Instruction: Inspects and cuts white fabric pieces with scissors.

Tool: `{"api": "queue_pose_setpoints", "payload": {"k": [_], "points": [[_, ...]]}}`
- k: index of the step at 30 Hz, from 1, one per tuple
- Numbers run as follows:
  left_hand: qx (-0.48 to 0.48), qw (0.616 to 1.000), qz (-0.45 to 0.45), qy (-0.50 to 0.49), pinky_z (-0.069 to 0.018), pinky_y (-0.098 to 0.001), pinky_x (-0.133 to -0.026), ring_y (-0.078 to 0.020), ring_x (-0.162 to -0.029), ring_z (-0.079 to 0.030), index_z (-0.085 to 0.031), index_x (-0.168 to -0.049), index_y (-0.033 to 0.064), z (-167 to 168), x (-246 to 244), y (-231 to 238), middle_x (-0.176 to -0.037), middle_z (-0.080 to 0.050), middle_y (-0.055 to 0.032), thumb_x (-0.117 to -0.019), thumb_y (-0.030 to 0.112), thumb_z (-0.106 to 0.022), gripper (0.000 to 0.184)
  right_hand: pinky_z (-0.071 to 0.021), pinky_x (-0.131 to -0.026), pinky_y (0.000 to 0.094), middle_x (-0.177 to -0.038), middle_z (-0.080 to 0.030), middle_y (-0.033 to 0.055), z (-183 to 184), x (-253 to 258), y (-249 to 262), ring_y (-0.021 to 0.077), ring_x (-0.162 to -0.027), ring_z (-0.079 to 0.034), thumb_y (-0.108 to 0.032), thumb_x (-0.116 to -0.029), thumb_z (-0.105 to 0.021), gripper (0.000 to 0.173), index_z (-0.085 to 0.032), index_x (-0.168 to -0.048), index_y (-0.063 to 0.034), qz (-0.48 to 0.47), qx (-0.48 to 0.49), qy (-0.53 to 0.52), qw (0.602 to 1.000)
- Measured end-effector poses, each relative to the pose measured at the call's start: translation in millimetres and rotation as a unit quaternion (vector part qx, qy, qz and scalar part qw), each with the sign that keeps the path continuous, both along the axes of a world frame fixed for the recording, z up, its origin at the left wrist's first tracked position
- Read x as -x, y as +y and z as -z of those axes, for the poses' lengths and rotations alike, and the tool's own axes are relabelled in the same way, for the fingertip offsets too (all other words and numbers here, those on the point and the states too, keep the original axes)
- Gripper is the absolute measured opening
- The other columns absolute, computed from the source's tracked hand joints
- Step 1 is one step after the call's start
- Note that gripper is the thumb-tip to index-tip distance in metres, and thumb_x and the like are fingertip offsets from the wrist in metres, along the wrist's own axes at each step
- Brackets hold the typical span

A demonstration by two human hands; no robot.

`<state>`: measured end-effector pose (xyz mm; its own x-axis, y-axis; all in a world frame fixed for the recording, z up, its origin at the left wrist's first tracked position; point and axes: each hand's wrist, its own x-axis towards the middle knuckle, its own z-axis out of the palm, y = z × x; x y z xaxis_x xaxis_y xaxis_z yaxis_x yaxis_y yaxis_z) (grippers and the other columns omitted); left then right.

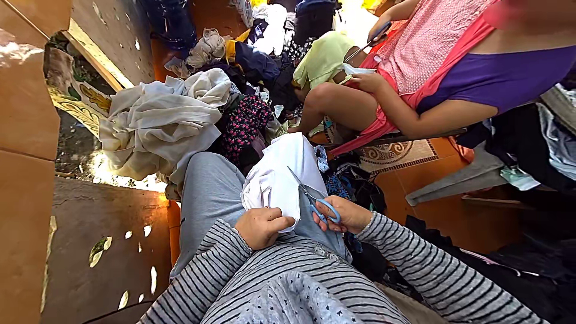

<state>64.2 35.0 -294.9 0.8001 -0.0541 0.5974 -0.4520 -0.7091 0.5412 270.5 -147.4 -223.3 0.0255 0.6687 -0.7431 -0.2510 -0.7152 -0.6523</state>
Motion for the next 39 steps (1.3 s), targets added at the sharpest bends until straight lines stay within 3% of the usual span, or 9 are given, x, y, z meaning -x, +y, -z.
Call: {"api": "queue_pose_setpoints", "payload": {"k": [5, 13, 19, 28, 39], "points": [[-0.005, 1.0, 0.023, -0.003, -0.0466, -0.0349, -0.048, -0.0235, -0.054, -0.057, -0.073, -0.107, 0.0067, -1, 2, -2, -0.069, -0.058, -0.0095, -0.0966, 0.012, -0.052, 0.024, -0.0331, -0.038, 0.0129, -0.058, -0.061, -0.0066, -5, 6, 4, -0.0025, -0.039, -0.043, -0.024, -0.1077, -0.049, 0.03, -0.061, -0.083, -0.0112, 0.043, 0.019, -0.034, 0.998], [0.003, 0.999, 0.046, 0.005, -0.0476, -0.0351, -0.049, -0.0236, -0.055, -0.058, -0.073, -0.108, 0.0064, -1, 2, -3, -0.07, -0.059, -0.0099, -0.0956, 0.012, -0.054, 0.024, -0.0332, -0.038, 0.0136, -0.06, -0.064, -0.0063, -8, -4, 18, -0.0024, -0.039, -0.044, -0.031, -0.1079, -0.048, 0.033, -0.062, -0.085, -0.0116, -0.014, 0.031, -0.04, 0.999], [0.017, 0.996, 0.078, 0.046, -0.0521, -0.0384, -0.052, -0.0262, -0.058, -0.062, -0.073, -0.11, 0.0047, -3, 4, -4, -0.073, -0.062, -0.0121, -0.0922, 0.009, -0.058, 0.023, -0.0323, -0.038, 0.0135, -0.059, -0.062, -0.0062, -9, -5, 25, -0.0023, -0.039, -0.043, -0.026, -0.107, -0.052, 0.03, -0.061, -0.082, -0.0112, -0.018, 0.044, -0.064, 0.997], [0.107, 0.979, 0.131, 0.117, -0.0589, -0.0433, -0.068, -0.0298, -0.076, -0.072, -0.071, -0.111, 0.0007, 0, 1, -4, -0.087, -0.071, -0.0173, -0.0997, 0.014, -0.06, 0.021, -0.0322, -0.038, 0.0134, -0.058, -0.062, -0.0062, -12, -13, 41, -0.0024, -0.038, -0.043, -0.027, -0.1075, -0.052, 0.032, -0.062, -0.082, -0.0103, -0.046, 0.062, -0.074, 0.994], [0.158, 0.948, 0.183, 0.209, -0.0576, -0.0508, -0.085, -0.035, -0.092, -0.074, -0.071, -0.111, -0.0029, -5, -2, -2, -0.098, -0.074, -0.021, -0.1033, 0.02, -0.061, 0.027, -0.029, -0.036, 0.0139, -0.057, -0.061, -0.0061, -18, -23, 63, -0.0025, -0.037, -0.04, -0.03, -0.1072, -0.052, 0.035, -0.062, -0.08, -0.0101, -0.108, 0.094, -0.093, 0.985]]}}
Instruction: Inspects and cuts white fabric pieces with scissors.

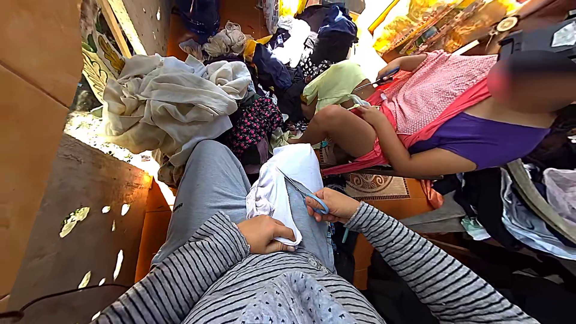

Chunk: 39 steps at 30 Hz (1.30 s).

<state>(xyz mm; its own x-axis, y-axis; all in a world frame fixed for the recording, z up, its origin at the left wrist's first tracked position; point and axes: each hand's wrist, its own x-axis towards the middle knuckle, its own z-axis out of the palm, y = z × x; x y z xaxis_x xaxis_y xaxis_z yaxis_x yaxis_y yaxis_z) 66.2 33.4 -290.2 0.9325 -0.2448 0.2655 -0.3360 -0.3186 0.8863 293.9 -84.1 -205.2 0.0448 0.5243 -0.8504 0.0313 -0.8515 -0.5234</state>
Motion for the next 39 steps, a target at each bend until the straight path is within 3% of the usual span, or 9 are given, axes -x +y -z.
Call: {"api": "queue_pose_setpoints", "payload": {"k": [7, 13, 16, 18, 20, 24, 26, 31, 39], "points": [[0.041, 0.999, 0.022, 0.025, -0.056, -0.05, -0.08, -0.0314, -0.083, -0.072, -0.072, -0.1, -0.0049, 6, -2, 3, -0.087, -0.072, -0.0195, -0.1053, 0.028, -0.057, 0.037, -0.0278, -0.036, 0.0147, -0.056, -0.059, -0.0068, -5, -13, 8, -0.0022, -0.037, -0.038, -0.026, -0.1052, -0.057, 0.032, -0.063, -0.077, -0.0101, -0.057, 0.024, -0.023, 0.998], [0.078, 0.961, -0.223, 0.141, -0.0488, -0.0448, -0.073, -0.028, -0.076, -0.061, -0.065, -0.082, -0.0078, -8, -6, 11, -0.077, -0.06, -0.0175, -0.1104, 0.031, -0.039, 0.054, -0.0332, -0.037, 0.014, -0.06, -0.062, -0.0062, -7, -26, -5, -0.0023, -0.039, -0.043, -0.027, -0.1051, -0.054, 0.029, -0.063, -0.083, -0.0104, -0.068, 0.047, 0.005, 0.997], [-0.097, 0.951, -0.276, 0.104, -0.0533, -0.054, -0.088, -0.039, -0.098, -0.067, -0.07, -0.107, 0.0005, -16, -11, 7, -0.102, -0.068, -0.0211, -0.0949, 0.025, -0.072, 0.027, -0.0378, -0.04, 0.0146, -0.063, -0.064, -0.0056, -4, -30, -9, -0.0012, -0.041, -0.047, -0.033, -0.1032, -0.053, 0.03, -0.063, -0.085, -0.012, -0.076, 0.044, 0.031, 0.996], [-0.173, 0.92, -0.347, 0.058, -0.0457, -0.0611, -0.102, -0.0437, -0.121, -0.06, -0.069, -0.125, 0.012, -9, -13, -2, -0.126, -0.066, -0.0203, -0.0786, 0.041, -0.084, 0.057, -0.0383, -0.04, 0.0152, -0.062, -0.063, -0.0057, -5, -30, -6, -0.0006, -0.041, -0.047, -0.036, -0.1037, -0.051, 0.033, -0.063, -0.084, -0.0125, -0.083, 0.044, 0.029, 0.995], [-0.123, 0.905, -0.39, 0.117, -0.0345, -0.0633, -0.114, -0.0471, -0.139, -0.046, -0.058, -0.144, 0.0104, -10, -17, 3, -0.148, -0.052, -0.0251, -0.0847, 0.053, -0.076, 0.075, -0.0379, -0.039, 0.0152, -0.062, -0.063, -0.0058, -5, -28, 0, -0.0007, -0.041, -0.047, -0.037, -0.1044, -0.05, 0.035, -0.063, -0.083, -0.013, -0.088, 0.047, 0.022, 0.995], [0.047, 0.838, -0.411, 0.356, -0.0366, -0.0565, -0.116, -0.0444, -0.142, -0.043, -0.029, -0.159, -0.0018, -22, -44, 53, -0.157, -0.036, -0.0299, -0.1078, 0.046, -0.046, 0.072, -0.0359, -0.039, 0.015, -0.061, -0.063, -0.0045, -5, -22, 12, -0.0005, -0.04, -0.046, -0.036, -0.1083, -0.045, 0.039, -0.062, -0.084, -0.0107, -0.081, 0.067, 0.003, 0.994], [0.073, 0.8, -0.369, 0.468, -0.0366, -0.0563, -0.116, -0.0437, -0.139, -0.047, -0.024, -0.159, -0.0054, -22, -61, 82, -0.152, -0.042, -0.0318, -0.1087, 0.047, -0.043, 0.075, -0.036, -0.038, 0.0154, -0.061, -0.063, -0.0042, -6, -20, 17, 0.0, -0.039, -0.046, -0.035, -0.1091, -0.044, 0.039, -0.062, -0.085, -0.0101, -0.079, 0.074, -0.002, 0.994], [0.192, 0.824, -0.287, 0.45, -0.0476, -0.0486, -0.099, -0.0292, -0.107, -0.063, -0.065, -0.121, -0.0076, 15, -73, 102, -0.117, -0.066, -0.0237, -0.1055, 0.041, -0.056, 0.052, -0.0355, -0.039, 0.0145, -0.061, -0.063, -0.0051, -5, -26, 15, -0.0009, -0.04, -0.046, -0.033, -0.1082, -0.046, 0.036, -0.063, -0.085, -0.0107, -0.082, 0.063, 0.005, 0.995], [0.374, 0.801, -0.33, 0.33, -0.0536, -0.0328, -0.084, -0.0116, -0.084, -0.064, -0.062, -0.123, -0.0016, 13, -69, 93, -0.099, -0.068, -0.0111, -0.1068, 0.024, -0.056, 0.031, -0.0361, -0.039, 0.014, -0.062, -0.065, -0.0069, -3, -31, 26, -0.0018, -0.041, -0.047, -0.036, -0.1019, -0.054, 0.029, -0.064, -0.084, -0.0139, -0.093, 0.013, 0.024, 0.995]]}}
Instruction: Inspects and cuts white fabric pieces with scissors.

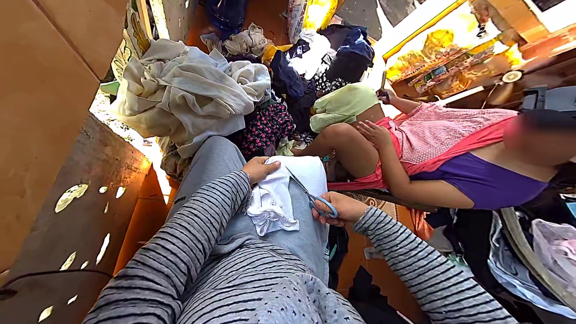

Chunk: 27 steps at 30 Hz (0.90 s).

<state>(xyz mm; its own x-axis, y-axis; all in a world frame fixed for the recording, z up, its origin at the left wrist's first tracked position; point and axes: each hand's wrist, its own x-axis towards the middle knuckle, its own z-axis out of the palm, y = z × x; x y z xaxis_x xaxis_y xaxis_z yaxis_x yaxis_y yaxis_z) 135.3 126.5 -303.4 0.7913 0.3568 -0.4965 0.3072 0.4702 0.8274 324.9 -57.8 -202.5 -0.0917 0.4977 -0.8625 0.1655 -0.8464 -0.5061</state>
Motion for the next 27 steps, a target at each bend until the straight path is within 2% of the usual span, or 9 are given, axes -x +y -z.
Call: {"api": "queue_pose_setpoints", "payload": {"k": [4, 8, 11, 13, 19, 21, 24, 27], "points": [[0.04, 0.999, 0.008, -0.014, -0.0568, -0.03, -0.083, -0.0094, -0.082, -0.068, -0.064, -0.121, -0.0021, -5, 7, 1, -0.096, -0.071, -0.0087, -0.0987, 0.019, -0.069, 0.031, -0.0362, -0.04, 0.0142, -0.062, -0.065, -0.0065, 0, 3, 12, -0.0015, -0.041, -0.047, -0.035, -0.1018, -0.055, 0.03, -0.064, -0.085, -0.0126, -0.004, -0.014, 0.001, 1.0], [0.047, 0.999, 0.018, -0.003, -0.057, -0.0277, -0.081, -0.008, -0.08, -0.068, -0.065, -0.119, -0.0014, -11, 11, 1, -0.093, -0.072, -0.0068, -0.0967, 0.015, -0.071, 0.028, -0.0359, -0.039, 0.014, -0.06, -0.063, -0.0077, 4, 7, 18, -0.002, -0.041, -0.047, -0.036, -0.1016, -0.056, 0.03, -0.063, -0.083, -0.0135, -0.003, -0.022, 0.001, 1.0], [0.046, 0.999, 0.018, 0.009, -0.0571, -0.0288, -0.08, -0.0089, -0.078, -0.068, -0.066, -0.114, -0.0016, -9, 12, 2, -0.091, -0.071, -0.0069, -0.0958, 0.016, -0.073, 0.026, -0.0308, -0.037, 0.0133, -0.056, -0.06, -0.0085, 4, 9, 18, -0.0035, -0.039, -0.042, -0.025, -0.1018, -0.057, 0.027, -0.062, -0.078, -0.0126, 0.009, -0.032, -0.016, 0.999], [0.047, 0.999, 0.025, 0.013, -0.0568, -0.0284, -0.079, -0.0085, -0.077, -0.067, -0.066, -0.113, -0.0017, -11, 13, 3, -0.09, -0.071, -0.0065, -0.0958, 0.016, -0.073, 0.026, -0.0303, -0.037, 0.013, -0.056, -0.06, -0.0086, 3, 8, 17, -0.004, -0.039, -0.042, -0.024, -0.1007, -0.059, 0.026, -0.062, -0.078, -0.0122, 0.008, -0.035, -0.017, 0.999], [0.039, 0.998, 0.056, -0.007, -0.0568, -0.0261, -0.079, -0.0062, -0.077, -0.068, -0.066, -0.113, -0.0014, -14, 14, 1, -0.089, -0.071, -0.0041, -0.0923, 0.01, -0.075, 0.025, -0.0325, -0.039, 0.0134, -0.06, -0.062, -0.0093, 4, 9, 23, -0.0038, -0.041, -0.044, -0.032, -0.0989, -0.061, 0.025, -0.063, -0.082, -0.013, -0.023, -0.043, -0.008, 0.999], [0.041, 0.998, 0.037, -0.007, -0.0568, -0.027, -0.079, -0.0071, -0.076, -0.067, -0.066, -0.112, -0.0018, -12, 15, 1, -0.089, -0.071, -0.0049, -0.0938, 0.013, -0.074, 0.025, -0.0312, -0.038, 0.0133, -0.059, -0.061, -0.0093, 2, 8, 25, -0.004, -0.04, -0.043, -0.027, -0.0996, -0.061, 0.024, -0.063, -0.08, -0.0127, -0.022, -0.044, -0.024, 0.998], [0.054, 0.998, -0.038, -0.003, -0.0563, -0.0308, -0.077, -0.0101, -0.075, -0.066, -0.068, -0.11, -0.0018, -6, 14, 1, -0.088, -0.07, -0.0071, -0.0988, 0.019, -0.069, 0.024, -0.0299, -0.038, 0.0136, -0.057, -0.06, -0.0092, 1, 4, 25, -0.0039, -0.039, -0.041, -0.023, -0.0994, -0.062, 0.025, -0.062, -0.077, -0.0129, -0.025, -0.042, -0.04, 0.998], [0.074, 0.993, -0.089, -0.002, -0.0571, -0.0303, -0.074, -0.0111, -0.072, -0.066, -0.068, -0.107, -0.0007, -5, 13, 1, -0.085, -0.069, -0.0073, -0.0986, 0.016, -0.069, 0.019, -0.031, -0.037, 0.0134, -0.057, -0.061, -0.0084, -2, 3, 24, -0.0036, -0.039, -0.042, -0.025, -0.0995, -0.061, 0.025, -0.063, -0.078, -0.0127, -0.017, -0.032, -0.024, 0.999]]}}
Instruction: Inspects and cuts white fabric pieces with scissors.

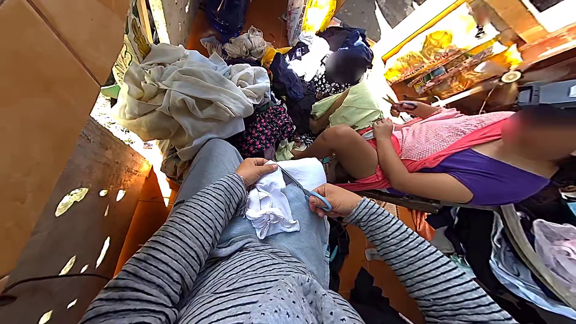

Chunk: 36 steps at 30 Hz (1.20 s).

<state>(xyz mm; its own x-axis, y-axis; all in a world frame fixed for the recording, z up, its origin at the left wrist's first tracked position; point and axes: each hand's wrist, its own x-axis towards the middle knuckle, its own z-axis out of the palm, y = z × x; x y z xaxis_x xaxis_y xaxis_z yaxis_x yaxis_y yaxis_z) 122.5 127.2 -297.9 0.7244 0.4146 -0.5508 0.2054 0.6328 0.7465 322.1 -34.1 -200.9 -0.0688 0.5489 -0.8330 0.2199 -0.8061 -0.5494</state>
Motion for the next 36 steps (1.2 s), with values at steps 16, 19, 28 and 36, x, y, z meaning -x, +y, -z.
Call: {"api": "queue_pose_setpoints", "payload": {"k": [16, 19, 28, 36], "points": [[-0.012, 0.999, 0.019, -0.046, -0.0578, -0.0278, -0.073, -0.0091, -0.072, -0.067, -0.065, -0.108, -0.0001, -2, 3, 0, -0.084, -0.07, -0.0045, -0.0969, 0.01, -0.07, 0.015, -0.038, -0.039, 0.015, -0.058, -0.061, -0.0064, 18, 32, 11, -0.0007, -0.04, -0.048, -0.031, -0.1077, -0.045, 0.035, -0.061, -0.083, -0.0109, 0.092, -0.051, 0.057, 0.993], [-0.009, 0.998, 0.012, -0.053, -0.0583, -0.0283, -0.074, -0.0096, -0.072, -0.068, -0.065, -0.107, 0.0, -2, 4, -1, -0.083, -0.071, -0.0045, -0.0964, 0.008, -0.07, 0.014, -0.0373, -0.039, 0.0143, -0.059, -0.061, -0.0059, 19, 38, 11, -0.0009, -0.04, -0.047, -0.025, -0.1074, -0.048, 0.03, -0.061, -0.085, -0.0098, 0.121, -0.066, 0.053, 0.989], [-0.037, 0.995, 0.062, -0.069, -0.0566, -0.0245, -0.072, -0.0052, -0.069, -0.066, -0.065, -0.101, 0.0025, -7, 6, 0, -0.079, -0.069, 0.0005, -0.0961, 0.007, -0.069, 0.008, -0.0331, -0.038, 0.0141, -0.056, -0.058, -0.0075, 22, 50, 17, -0.002, -0.039, -0.043, -0.021, -0.1085, -0.047, 0.032, -0.059, -0.081, -0.0101, 0.147, -0.09, 0.026, 0.985], [-0.163, 0.974, 0.01, -0.156, -0.0569, -0.0242, -0.077, -0.0027, -0.076, -0.066, -0.071, -0.097, 0.002, -23, 15, -14, -0.082, -0.071, 0.003, -0.091, 0.011, -0.074, 0.012, -0.0559, -0.073, 0.0202, -0.105, -0.068, -0.0014, 29, 66, 15, 0.0022, -0.085, -0.064, -0.014, -0.0736, -0.086, 0.052, -0.059, -0.115, 0.0006, 0.213, -0.4, -0.071, 0.889]]}}
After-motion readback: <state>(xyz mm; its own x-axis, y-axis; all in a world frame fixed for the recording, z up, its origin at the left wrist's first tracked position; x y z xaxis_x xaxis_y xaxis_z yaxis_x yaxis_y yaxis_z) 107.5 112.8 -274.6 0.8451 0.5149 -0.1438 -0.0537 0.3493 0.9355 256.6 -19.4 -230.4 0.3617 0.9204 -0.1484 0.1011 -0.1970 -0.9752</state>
